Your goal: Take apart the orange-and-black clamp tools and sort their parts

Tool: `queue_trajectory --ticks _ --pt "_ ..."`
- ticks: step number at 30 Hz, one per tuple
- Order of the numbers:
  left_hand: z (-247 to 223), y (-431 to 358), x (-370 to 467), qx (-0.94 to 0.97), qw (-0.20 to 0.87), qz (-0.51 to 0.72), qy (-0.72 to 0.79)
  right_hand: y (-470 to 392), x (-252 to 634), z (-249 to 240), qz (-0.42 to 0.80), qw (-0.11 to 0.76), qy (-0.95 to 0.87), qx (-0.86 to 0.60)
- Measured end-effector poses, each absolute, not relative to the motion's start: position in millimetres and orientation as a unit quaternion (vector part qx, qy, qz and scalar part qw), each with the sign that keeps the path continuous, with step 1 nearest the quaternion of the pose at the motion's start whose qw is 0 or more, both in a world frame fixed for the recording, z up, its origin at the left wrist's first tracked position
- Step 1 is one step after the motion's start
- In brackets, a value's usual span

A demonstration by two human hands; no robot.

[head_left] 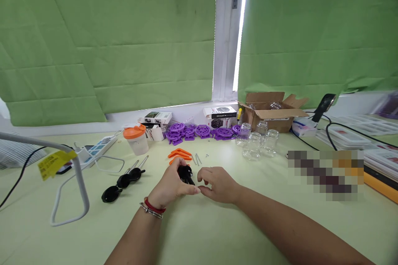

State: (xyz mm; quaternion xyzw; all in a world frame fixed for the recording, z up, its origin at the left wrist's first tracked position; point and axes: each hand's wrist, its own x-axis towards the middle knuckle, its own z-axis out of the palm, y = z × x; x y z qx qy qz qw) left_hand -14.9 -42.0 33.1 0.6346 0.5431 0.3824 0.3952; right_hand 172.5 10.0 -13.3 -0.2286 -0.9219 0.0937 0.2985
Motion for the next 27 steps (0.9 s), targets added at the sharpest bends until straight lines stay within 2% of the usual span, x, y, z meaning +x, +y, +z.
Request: queue_trajectory --ticks 15,27 --pt "32.7 -40.8 -13.8 0.648 0.380 0.376 0.544 8.2 169.6 -13.1 0.166 0.268 -0.915 -0.251" --pt "28.9 -39.7 -13.9 0.657 0.380 0.376 0.531 5.4 168.6 -10.7 0.165 0.271 -0.912 -0.260"
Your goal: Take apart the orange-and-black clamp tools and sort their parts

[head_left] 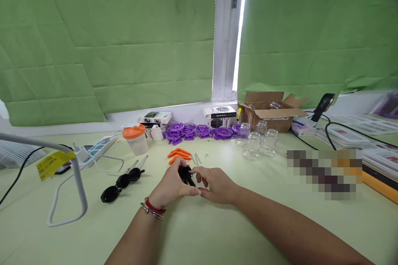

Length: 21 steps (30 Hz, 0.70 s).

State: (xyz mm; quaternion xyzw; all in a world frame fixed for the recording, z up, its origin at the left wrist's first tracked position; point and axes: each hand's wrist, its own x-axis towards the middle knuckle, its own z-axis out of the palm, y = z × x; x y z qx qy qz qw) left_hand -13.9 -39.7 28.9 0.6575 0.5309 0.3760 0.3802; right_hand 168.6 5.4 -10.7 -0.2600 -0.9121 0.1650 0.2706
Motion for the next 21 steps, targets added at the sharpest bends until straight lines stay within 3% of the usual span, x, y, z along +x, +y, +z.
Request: queue_trajectory --ticks 11,21 --pt "27.2 -39.8 -10.3 0.658 0.395 0.371 0.523 5.5 165.2 -10.9 0.107 0.323 -0.905 -0.254" --pt "27.1 -39.1 -6.9 0.670 0.367 0.355 0.538 8.5 162.5 -17.3 -0.050 0.314 -0.925 -0.209"
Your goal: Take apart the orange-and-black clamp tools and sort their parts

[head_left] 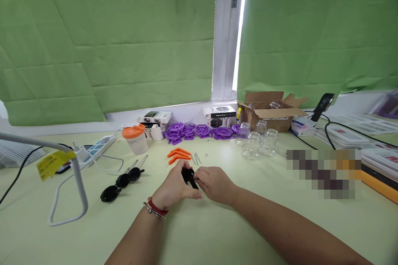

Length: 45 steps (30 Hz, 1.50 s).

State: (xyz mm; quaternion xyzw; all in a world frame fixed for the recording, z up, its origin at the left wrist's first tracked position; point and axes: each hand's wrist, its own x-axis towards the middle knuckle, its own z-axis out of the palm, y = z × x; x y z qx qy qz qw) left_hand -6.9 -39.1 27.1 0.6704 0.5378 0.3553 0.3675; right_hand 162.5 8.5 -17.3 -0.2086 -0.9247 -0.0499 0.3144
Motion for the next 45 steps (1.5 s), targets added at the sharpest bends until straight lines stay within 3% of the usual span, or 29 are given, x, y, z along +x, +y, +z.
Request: queue_trajectory --ticks 8,26,35,41,45 --pt "26.6 -39.0 -9.5 0.664 0.386 0.360 0.530 17.3 164.3 -26.7 -0.187 0.301 -0.920 -0.166" --pt "27.2 -39.3 -8.4 0.667 0.377 0.355 0.536 18.2 168.3 -19.6 -0.141 0.346 -0.919 -0.122" --pt "28.2 -39.1 -7.0 0.664 0.385 0.355 0.534 14.8 162.8 -24.3 -0.224 0.314 -0.914 -0.126" --pt "27.9 -41.4 -7.1 0.656 0.372 0.379 0.537 14.6 154.9 -34.4 -0.243 0.364 -0.884 -0.164" --pt "27.0 -42.6 -3.9 0.662 0.329 0.386 0.551 15.4 152.9 -35.0 -0.185 0.398 -0.881 -0.177"
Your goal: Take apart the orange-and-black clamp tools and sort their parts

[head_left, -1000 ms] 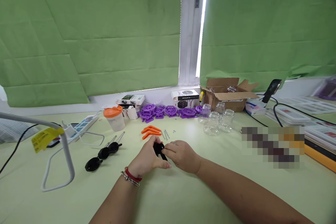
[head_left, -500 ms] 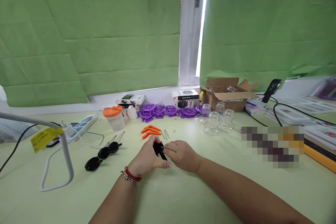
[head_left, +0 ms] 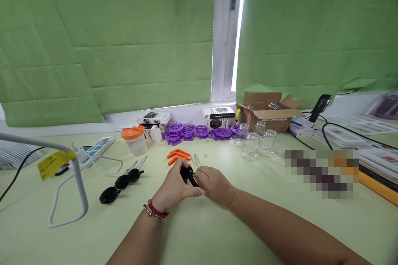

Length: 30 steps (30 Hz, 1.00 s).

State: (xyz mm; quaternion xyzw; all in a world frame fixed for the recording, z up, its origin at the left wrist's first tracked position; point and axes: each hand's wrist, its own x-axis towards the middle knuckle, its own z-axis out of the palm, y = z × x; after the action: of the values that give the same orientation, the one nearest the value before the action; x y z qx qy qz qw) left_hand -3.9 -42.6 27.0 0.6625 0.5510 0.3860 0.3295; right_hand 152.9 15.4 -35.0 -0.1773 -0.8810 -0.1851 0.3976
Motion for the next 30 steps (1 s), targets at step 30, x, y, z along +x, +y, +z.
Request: queue_trajectory --ticks 30 --pt "6.2 -30.2 -6.0 0.743 0.043 0.459 0.485 4.0 161.2 -4.5 0.753 0.285 -0.547 -0.231"
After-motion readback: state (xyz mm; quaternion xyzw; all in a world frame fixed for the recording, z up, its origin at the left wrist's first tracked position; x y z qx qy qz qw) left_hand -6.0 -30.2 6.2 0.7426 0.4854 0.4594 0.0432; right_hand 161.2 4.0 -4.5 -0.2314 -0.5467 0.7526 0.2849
